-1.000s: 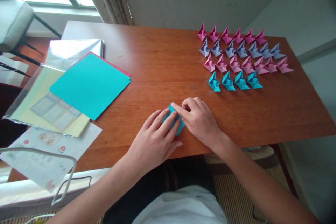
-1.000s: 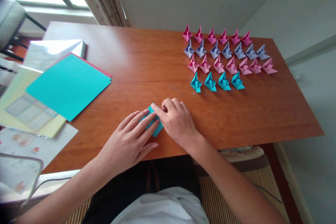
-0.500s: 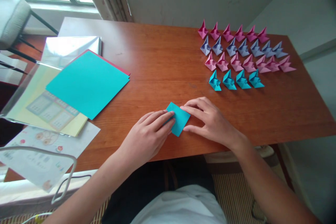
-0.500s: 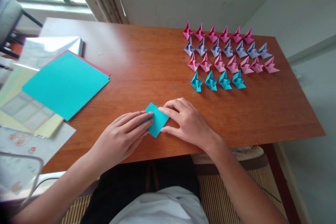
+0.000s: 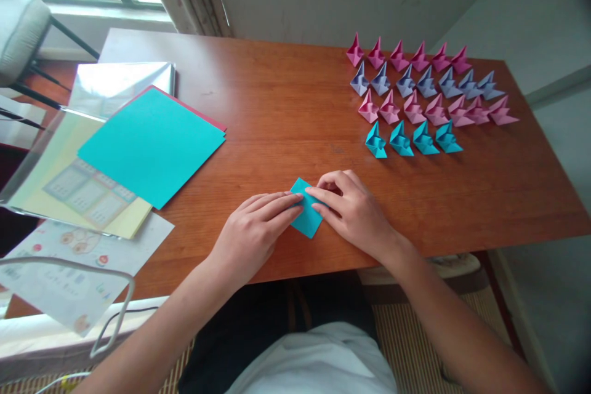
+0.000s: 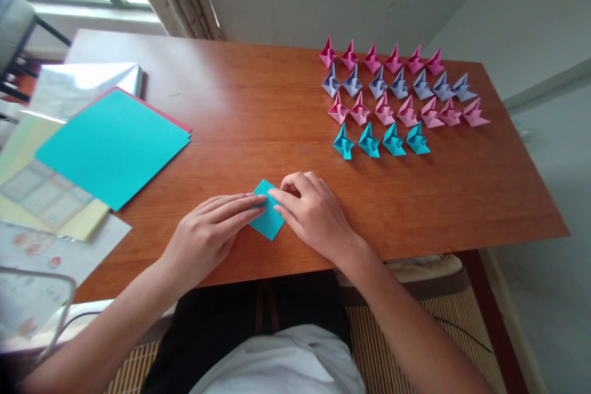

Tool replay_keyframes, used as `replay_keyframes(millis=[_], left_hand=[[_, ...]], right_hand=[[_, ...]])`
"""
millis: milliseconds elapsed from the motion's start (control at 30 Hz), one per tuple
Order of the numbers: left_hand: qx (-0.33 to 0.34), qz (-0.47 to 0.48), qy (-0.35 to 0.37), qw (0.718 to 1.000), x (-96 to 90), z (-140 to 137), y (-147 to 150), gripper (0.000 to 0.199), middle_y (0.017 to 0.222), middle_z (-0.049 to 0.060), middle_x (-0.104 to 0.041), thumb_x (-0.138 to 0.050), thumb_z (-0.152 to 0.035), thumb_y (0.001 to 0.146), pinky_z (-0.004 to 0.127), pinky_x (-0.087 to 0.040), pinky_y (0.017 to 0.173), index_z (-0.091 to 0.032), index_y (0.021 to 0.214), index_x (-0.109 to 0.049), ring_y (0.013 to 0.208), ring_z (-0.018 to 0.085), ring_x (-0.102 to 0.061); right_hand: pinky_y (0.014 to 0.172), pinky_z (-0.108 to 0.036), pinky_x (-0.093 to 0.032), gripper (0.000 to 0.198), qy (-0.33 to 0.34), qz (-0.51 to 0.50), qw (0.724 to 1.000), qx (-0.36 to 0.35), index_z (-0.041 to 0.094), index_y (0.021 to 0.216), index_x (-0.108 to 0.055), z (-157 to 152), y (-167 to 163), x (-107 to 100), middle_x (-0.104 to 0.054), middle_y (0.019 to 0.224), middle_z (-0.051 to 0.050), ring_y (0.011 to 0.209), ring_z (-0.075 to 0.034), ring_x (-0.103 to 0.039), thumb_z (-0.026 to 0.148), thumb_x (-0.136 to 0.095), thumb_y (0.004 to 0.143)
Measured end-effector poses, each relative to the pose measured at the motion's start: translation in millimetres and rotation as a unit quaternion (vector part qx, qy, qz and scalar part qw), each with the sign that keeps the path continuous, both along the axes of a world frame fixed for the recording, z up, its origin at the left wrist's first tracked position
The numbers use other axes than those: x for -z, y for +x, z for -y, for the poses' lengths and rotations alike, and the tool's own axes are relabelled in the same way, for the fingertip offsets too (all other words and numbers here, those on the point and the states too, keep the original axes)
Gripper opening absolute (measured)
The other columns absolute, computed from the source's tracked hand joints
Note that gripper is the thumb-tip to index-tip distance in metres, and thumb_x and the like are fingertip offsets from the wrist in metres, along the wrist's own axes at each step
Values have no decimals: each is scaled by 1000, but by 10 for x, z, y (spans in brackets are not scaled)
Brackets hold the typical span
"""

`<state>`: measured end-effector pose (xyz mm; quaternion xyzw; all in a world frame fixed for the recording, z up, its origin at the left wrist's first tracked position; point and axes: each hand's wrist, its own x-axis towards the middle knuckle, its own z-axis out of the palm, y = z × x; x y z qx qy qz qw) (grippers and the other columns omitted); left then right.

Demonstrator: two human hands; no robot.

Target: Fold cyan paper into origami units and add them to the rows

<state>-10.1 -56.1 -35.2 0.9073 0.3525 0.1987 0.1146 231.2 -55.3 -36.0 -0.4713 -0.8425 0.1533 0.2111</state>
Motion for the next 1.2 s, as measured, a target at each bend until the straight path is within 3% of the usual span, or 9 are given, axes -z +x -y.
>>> replay_keyframes(millis=[300, 633, 767, 833, 933, 1000, 1200], left_hand=[[10, 7, -34, 999, 8, -16, -41, 51, 136, 5, -70, -41, 2, 91, 38, -56, 105, -18, 129, -69, 124, 21, -66], [6, 23, -35, 999, 25, -25, -35, 38, 133, 4, -71, -44, -8, 100, 38, -58, 103, -19, 126, -70, 122, 21, -68], [6, 25, -26, 999, 55, -23, -36, 40, 134, 4, -71, -44, -6, 98, 38, -57, 103, -18, 127, -70, 122, 21, -67], [6, 24, -26, 999, 64, -19, -37, 41, 134, 4, -71, -44, -4, 97, 38, -57, 103, -17, 127, -69, 121, 21, -67], [3, 24, -28, 999, 66, -13, -38, 42, 134, 4, -71, -44, -4, 97, 38, -58, 102, -19, 127, -70, 122, 21, -67], [2, 23, -29, 999, 62, -12, -37, 43, 135, 4, -71, -44, -4, 96, 38, -57, 103, -20, 127, -70, 123, 21, -67], [8, 19, -20, 1000, 53, -23, -37, 44, 136, 3, -70, -41, -3, 97, 38, -57, 102, -19, 127, -69, 123, 21, -67]], right_hand=[[104, -48, -51, 40, -47, -42, 997, -41, 26, 134, -63, -7, 236, -93, -64, 127, -10, 119, -26, -57, 30, -68, 94], [97, -49, -56, 29, -18, -81, 996, 32, 27, 123, -69, 11, 233, -35, -70, 117, -8, 110, -25, -63, 20, -56, 99], [99, -48, -56, 27, -41, -123, 989, 76, 26, 119, -70, 44, 191, -67, -71, 115, -8, 112, -24, -66, 17, -54, 99], [97, -45, -59, 26, -95, -202, 968, 118, 26, 118, -70, 85, 167, -99, -70, 119, -8, 113, -23, -67, 18, -54, 98], [91, -40, -64, 27, -221, -348, 897, 160, 27, 122, -67, 149, 134, -159, -69, 126, -7, 116, -22, -68, 23, -58, 98], [97, -42, -63, 28, -279, -392, 861, 167, 27, 124, -66, 173, 120, -193, -69, 127, -7, 120, -23, -67, 26, -61, 96], [109, -48, -55, 32, -323, -412, 834, 174, 27, 125, -64, 166, 128, -219, -70, 128, -7, 125, -24, -65, 30, -68, 93]])
